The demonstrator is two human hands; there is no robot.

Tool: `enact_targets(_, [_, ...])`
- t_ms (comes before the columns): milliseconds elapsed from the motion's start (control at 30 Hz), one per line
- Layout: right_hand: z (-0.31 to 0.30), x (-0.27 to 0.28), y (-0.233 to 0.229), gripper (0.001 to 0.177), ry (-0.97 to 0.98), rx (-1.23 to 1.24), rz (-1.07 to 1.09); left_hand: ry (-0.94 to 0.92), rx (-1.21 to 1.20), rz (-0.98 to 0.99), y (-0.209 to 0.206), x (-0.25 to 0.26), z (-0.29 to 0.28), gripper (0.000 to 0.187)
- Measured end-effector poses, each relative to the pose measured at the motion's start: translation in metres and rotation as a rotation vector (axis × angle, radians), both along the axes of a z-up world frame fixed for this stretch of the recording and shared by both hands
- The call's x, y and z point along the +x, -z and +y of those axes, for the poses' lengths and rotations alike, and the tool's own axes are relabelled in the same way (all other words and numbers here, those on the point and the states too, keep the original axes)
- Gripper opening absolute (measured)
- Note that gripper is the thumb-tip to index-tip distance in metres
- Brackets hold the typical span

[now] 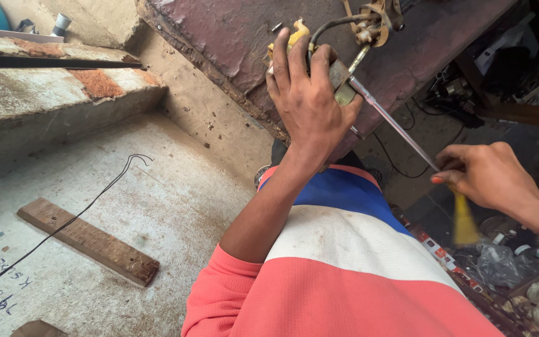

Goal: The person uses pliers and a T-handle wrench to adjust and tighten components on a small mechanical assembly. They repeatedly reposition the part, apply tools to different fasteners, and inspect the assembly throughout the process.

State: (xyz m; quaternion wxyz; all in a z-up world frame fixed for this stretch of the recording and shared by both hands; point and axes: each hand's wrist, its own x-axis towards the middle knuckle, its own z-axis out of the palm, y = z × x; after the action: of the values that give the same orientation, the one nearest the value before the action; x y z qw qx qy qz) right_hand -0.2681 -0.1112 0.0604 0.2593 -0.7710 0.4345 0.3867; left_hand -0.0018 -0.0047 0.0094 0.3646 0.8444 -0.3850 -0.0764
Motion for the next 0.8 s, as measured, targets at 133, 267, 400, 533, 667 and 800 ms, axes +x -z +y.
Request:
enact_targets(133, [0.005,-0.003,0.006,0.043,-0.106,-0.023,0.022,0.0,-0.012,0.013,-0.003,0.001,0.001,0.066])
enact_targets(267, [0.007,-0.014,0.015,0.026,-0.104,-0.051,-0.175,0.005,-0.011,0.035,-0.006,0.003,0.001,0.066])
enact_targets(400, [0.02,-0.037,0.007,0.023,0.026,-0.152,-0.38,0.005,-0.027,0.028,-0.007,0.004,0.001,0.063])
enact_targets(533, [0.026,-0.06,-0.023,0.023,0.02,-0.398,-0.588,0.036,-0.036,-0.001,-0.005,0.008,0.005,0.064])
enact_targets(667, [0.006,-0.05,-0.023,0.029,-0.227,-0.639,-0.477,0.049,-0.076,-0.02,0.006,0.007,0.013,0.066])
enact_targets(800, [-0.023,0.003,0.007,0.024,-0.335,-0.644,-0.679,0.062,-0.068,-0.045,0.007,0.007,0.014,0.069])
